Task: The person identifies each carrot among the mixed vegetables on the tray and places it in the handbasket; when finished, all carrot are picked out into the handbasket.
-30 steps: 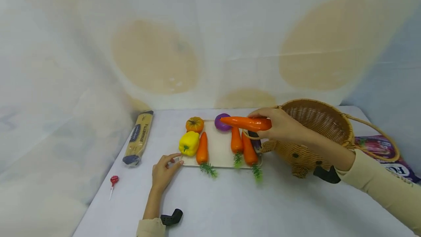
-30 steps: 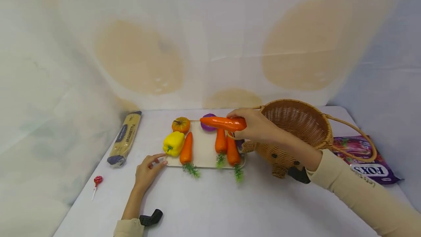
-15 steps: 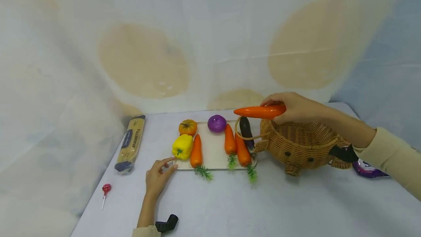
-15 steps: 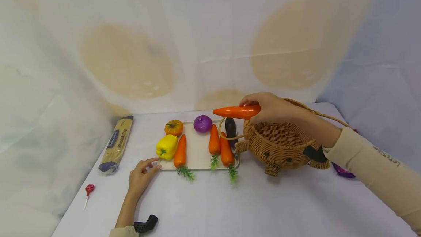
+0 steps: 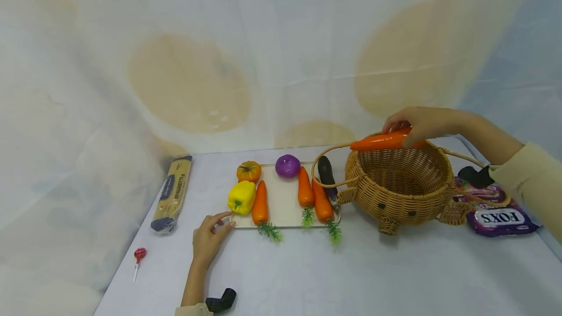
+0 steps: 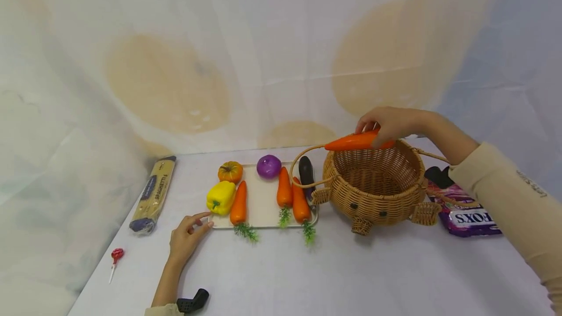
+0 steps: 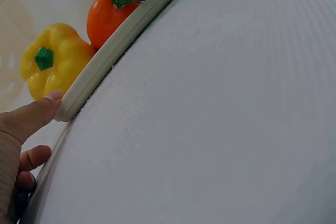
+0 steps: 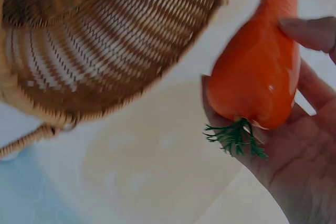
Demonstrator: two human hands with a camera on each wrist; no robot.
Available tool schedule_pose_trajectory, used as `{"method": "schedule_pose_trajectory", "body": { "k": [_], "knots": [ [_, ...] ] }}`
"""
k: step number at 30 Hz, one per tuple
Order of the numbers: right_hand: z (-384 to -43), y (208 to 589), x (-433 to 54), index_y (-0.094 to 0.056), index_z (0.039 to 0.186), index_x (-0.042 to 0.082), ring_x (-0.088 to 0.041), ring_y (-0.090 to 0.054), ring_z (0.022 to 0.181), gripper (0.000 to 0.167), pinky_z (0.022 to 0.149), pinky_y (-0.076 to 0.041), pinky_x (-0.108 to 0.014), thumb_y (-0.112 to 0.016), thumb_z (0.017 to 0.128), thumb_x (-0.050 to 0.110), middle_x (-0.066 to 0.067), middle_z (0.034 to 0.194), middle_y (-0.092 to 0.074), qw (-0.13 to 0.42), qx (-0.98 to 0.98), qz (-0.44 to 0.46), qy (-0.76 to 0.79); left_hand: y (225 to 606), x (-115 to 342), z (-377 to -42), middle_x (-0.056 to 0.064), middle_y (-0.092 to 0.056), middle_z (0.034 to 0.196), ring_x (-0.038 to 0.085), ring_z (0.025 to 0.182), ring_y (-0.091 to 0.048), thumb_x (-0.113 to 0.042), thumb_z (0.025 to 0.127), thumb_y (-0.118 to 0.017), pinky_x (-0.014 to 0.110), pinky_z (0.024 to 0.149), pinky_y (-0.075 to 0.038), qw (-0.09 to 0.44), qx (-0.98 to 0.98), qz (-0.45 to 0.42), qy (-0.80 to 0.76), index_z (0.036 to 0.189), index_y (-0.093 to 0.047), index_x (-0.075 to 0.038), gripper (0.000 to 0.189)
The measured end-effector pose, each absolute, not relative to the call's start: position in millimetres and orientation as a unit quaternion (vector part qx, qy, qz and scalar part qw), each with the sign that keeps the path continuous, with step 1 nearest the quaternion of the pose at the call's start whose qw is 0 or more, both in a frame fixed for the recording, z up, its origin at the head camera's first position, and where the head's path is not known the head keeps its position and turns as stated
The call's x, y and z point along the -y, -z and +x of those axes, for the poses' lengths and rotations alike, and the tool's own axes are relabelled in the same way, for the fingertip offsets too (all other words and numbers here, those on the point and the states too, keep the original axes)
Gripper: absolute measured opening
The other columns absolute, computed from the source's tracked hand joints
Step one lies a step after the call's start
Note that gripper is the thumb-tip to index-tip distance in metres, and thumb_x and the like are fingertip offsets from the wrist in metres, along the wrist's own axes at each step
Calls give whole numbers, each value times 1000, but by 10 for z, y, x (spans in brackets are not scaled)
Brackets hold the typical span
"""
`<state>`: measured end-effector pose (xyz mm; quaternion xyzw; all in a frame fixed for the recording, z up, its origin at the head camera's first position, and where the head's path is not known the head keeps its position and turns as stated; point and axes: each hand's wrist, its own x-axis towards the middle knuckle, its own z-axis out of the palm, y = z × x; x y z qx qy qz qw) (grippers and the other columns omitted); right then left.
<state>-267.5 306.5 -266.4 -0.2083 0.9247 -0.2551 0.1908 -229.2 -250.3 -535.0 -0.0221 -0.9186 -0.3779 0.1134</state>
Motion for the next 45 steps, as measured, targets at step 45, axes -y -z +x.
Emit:
{"method": "schedule_pose_trajectory", "body": {
  "k": [45],
  "knots": [
    [-3217,3718,-2949,-52,126,-3,-40,-49,112,52,86,-51,-51,-71,80,9,-25,128,-47,350,-916,-105,163,5343,2640,-2124,-1,-60,89,16,69,-42,-39,85,-77,36,74,-22,109,923,12,370,114,-74,-30,30]
  ]
}}
